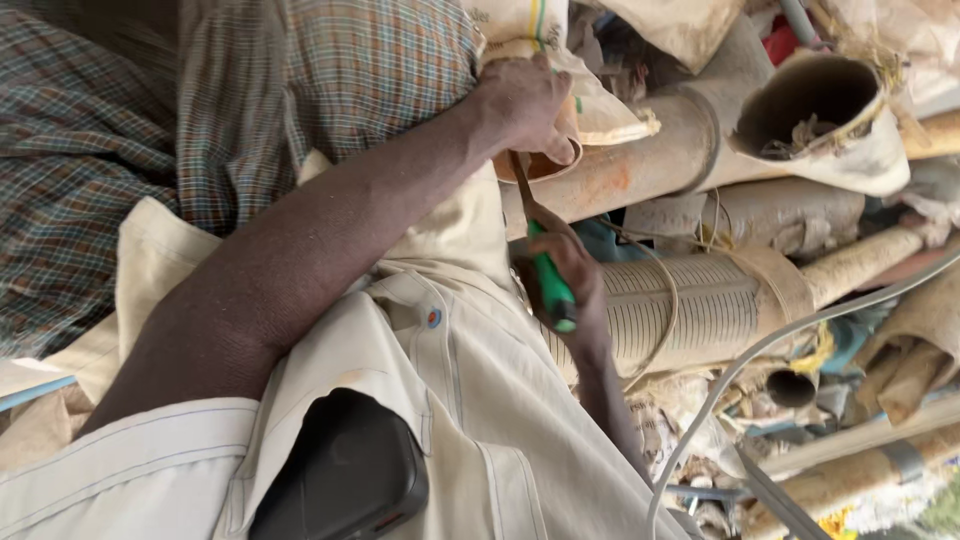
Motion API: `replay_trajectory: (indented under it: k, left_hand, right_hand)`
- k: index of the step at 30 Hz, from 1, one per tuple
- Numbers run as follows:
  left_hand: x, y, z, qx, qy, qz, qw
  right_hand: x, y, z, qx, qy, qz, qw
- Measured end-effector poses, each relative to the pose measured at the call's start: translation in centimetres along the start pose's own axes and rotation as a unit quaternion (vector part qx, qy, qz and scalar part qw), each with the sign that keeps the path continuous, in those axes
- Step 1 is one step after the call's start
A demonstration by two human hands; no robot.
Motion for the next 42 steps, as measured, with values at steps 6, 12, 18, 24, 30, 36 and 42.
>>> replay_trajectory:
  k: [6,12,18,24,30,36,42]
  left_hand:
    - [-0.3,-0.7,-0.9,-0.023,0.011,-0.002,1.0]
    - [0.2,-1.1,-0.9,-0.015,-0.041,-0.003,0.999]
    - [0.4,-1.0,-1.7,-0.011,-0.025,-0.018,0.999]
    - [0.3,-1.3,-1.0,0.007,-0.041,-0.002,0.999]
    - [0.2,0.1,-0.5,-0.004,-0.029,0.009,1.0]
    - [-0.5,0.7,0.1,-0.026,0.007,-0.007,1.0]
    - [0.1,0.3,0.1,0.017,-0.021,0.012,1.0]
  right_hand:
    - [1.4,1.4,2.0,0.048,-0.012,0.043,0.998]
    - [1.8,-1.4,1.4,0.027,0.025,-0.004,0.999]
    - [2.7,0.9,2.2,0.035,0.004,0.037,0.999]
    - [-0.1,-0.1,0.5,0.011,-0.025,0.003,1.0]
    - [1.5,1.5,2.0,0.028,-0.013,0.061,0.998]
    - [1.8,0.7,0.5,0.036,-0.044,-0.026,0.998]
    - [2.2,0.6,1.9,0.011,-0.083,0.064,0.994]
Point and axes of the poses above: each hand's wrist, its own y-axis away from the middle knuckle, its own z-axis out of the back of the hand, x = y × z, the point moved 1 cm from there along -y, towards the middle knuckle, and after that the axes turned 4 degrees about z, right-handed, at the moved point
